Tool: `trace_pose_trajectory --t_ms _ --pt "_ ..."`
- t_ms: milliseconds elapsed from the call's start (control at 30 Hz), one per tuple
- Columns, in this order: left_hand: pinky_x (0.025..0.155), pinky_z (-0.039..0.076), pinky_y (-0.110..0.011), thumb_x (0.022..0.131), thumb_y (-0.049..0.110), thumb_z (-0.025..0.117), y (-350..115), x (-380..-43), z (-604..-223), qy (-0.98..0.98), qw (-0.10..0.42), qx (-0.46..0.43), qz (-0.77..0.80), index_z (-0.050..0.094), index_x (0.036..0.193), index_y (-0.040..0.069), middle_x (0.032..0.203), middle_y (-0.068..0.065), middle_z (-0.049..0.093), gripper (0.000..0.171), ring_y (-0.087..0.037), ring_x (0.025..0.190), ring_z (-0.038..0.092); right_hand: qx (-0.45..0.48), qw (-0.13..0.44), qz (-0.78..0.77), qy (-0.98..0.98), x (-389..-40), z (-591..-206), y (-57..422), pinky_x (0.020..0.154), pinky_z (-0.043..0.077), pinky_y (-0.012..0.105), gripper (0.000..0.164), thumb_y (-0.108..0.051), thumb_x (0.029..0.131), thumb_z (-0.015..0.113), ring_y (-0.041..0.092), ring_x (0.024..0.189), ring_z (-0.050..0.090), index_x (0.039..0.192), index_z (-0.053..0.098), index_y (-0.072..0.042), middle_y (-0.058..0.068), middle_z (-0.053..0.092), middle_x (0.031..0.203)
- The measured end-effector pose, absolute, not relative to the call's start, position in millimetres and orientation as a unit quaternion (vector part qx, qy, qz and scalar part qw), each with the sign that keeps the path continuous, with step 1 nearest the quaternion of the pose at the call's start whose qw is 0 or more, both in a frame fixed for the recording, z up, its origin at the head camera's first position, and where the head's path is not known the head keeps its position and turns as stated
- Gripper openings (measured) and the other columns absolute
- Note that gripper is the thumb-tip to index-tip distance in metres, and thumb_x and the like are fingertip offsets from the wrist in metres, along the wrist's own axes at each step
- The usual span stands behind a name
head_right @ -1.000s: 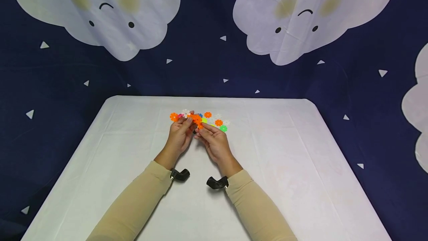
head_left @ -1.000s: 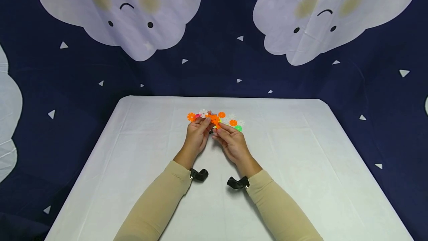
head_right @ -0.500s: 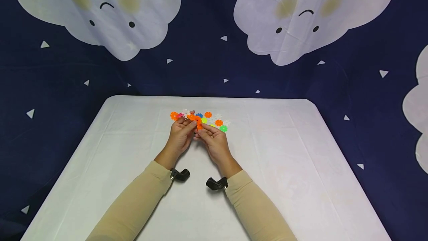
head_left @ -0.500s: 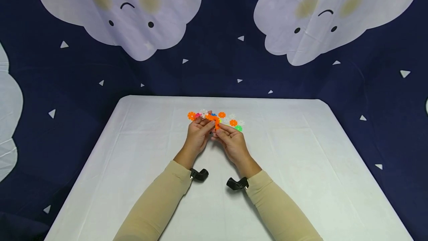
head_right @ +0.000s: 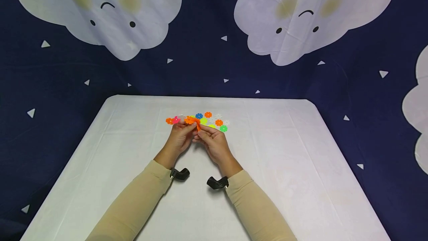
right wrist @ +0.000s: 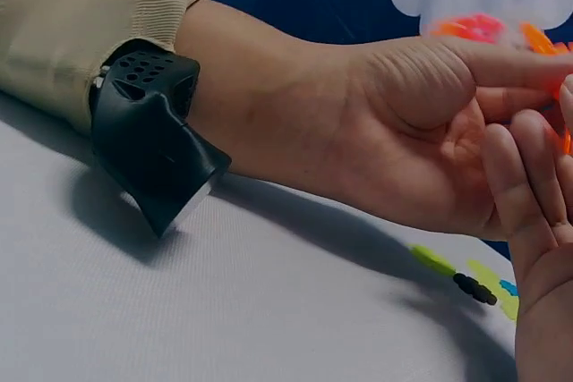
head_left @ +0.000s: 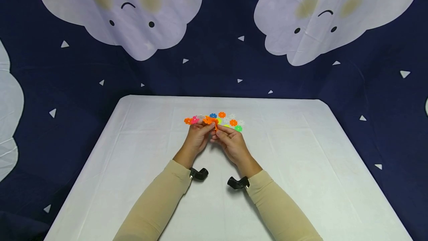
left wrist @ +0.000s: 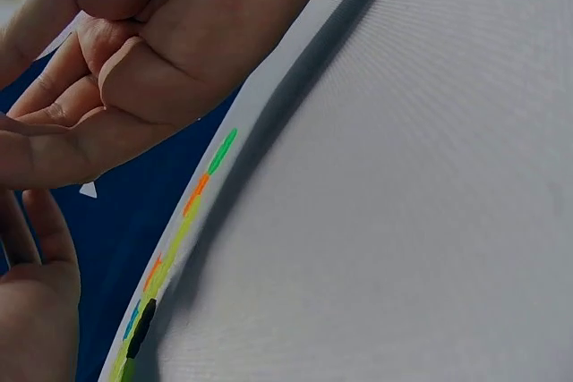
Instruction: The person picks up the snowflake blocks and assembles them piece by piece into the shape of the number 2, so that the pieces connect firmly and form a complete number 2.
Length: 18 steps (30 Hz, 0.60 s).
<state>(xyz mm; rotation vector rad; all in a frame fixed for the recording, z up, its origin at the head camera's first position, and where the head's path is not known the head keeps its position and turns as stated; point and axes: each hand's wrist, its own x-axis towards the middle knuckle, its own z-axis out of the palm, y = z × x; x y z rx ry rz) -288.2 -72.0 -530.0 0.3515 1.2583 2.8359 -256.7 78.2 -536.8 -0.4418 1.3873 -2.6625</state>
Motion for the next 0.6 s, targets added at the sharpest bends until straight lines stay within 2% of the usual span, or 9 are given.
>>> trace_pose_trajectory --t_ms 100,200,333,433,600 --pt "0.082 0.057 -0.024 0.098 -0.012 0.064 -73.4 -286.6 -529.4 0.425 0.034 0.120 0.896 0.084 0.094 0.012 0.099 -0.004 0.078 0.031 -0.014 0.088 0.071 -0.164 0.076 -0.873 0.454 -255.9 -536.4 79.5 0.083 0.062 0.036 0.029 0.012 0.106 0.053 0.020 0.085 0.073 0.124 0.072 0.001 0.013 0.077 0.100" --pt "0.084 0.055 -0.024 0.099 -0.010 0.061 -73.8 -286.0 -529.5 0.435 0.043 0.125 0.890 0.084 0.096 0.012 0.103 -0.004 0.078 0.032 -0.015 0.088 0.068 -0.172 0.088 -0.870 0.454 -255.6 -536.7 80.5 0.083 0.062 0.035 0.029 0.010 0.106 0.054 0.021 0.086 0.073 0.126 0.073 0.000 0.014 0.077 0.102" --pt "0.087 0.054 -0.025 0.100 -0.007 0.061 -73.4 -286.8 -530.7 0.429 0.036 0.122 0.894 0.084 0.095 0.011 0.101 -0.004 0.078 0.030 -0.015 0.090 0.068 -0.161 0.074 -0.871 0.458 -256.2 -536.9 80.5 0.084 0.062 0.036 0.028 0.009 0.105 0.056 0.022 0.087 0.074 0.125 0.073 0.000 0.014 0.077 0.103" --pt "0.091 0.054 -0.027 0.100 -0.006 0.060 -73.3 -287.9 -532.0 0.422 0.022 0.124 0.898 0.084 0.093 0.011 0.099 -0.004 0.079 0.031 -0.016 0.094 0.069 -0.151 0.054 -0.873 0.461 -257.0 -536.9 79.9 0.085 0.061 0.039 0.027 0.010 0.105 0.056 0.022 0.090 0.074 0.127 0.070 0.005 0.014 0.077 0.102" --pt "0.085 0.054 -0.027 0.101 -0.009 0.056 -74.1 -289.1 -532.8 0.415 0.014 0.147 0.898 0.085 0.093 0.012 0.097 -0.004 0.078 0.036 -0.016 0.084 0.068 -0.138 0.032 -0.878 0.458 -257.0 -535.9 78.4 0.084 0.062 0.040 0.028 0.013 0.104 0.056 0.022 0.090 0.073 0.132 0.061 0.016 0.014 0.076 0.098"
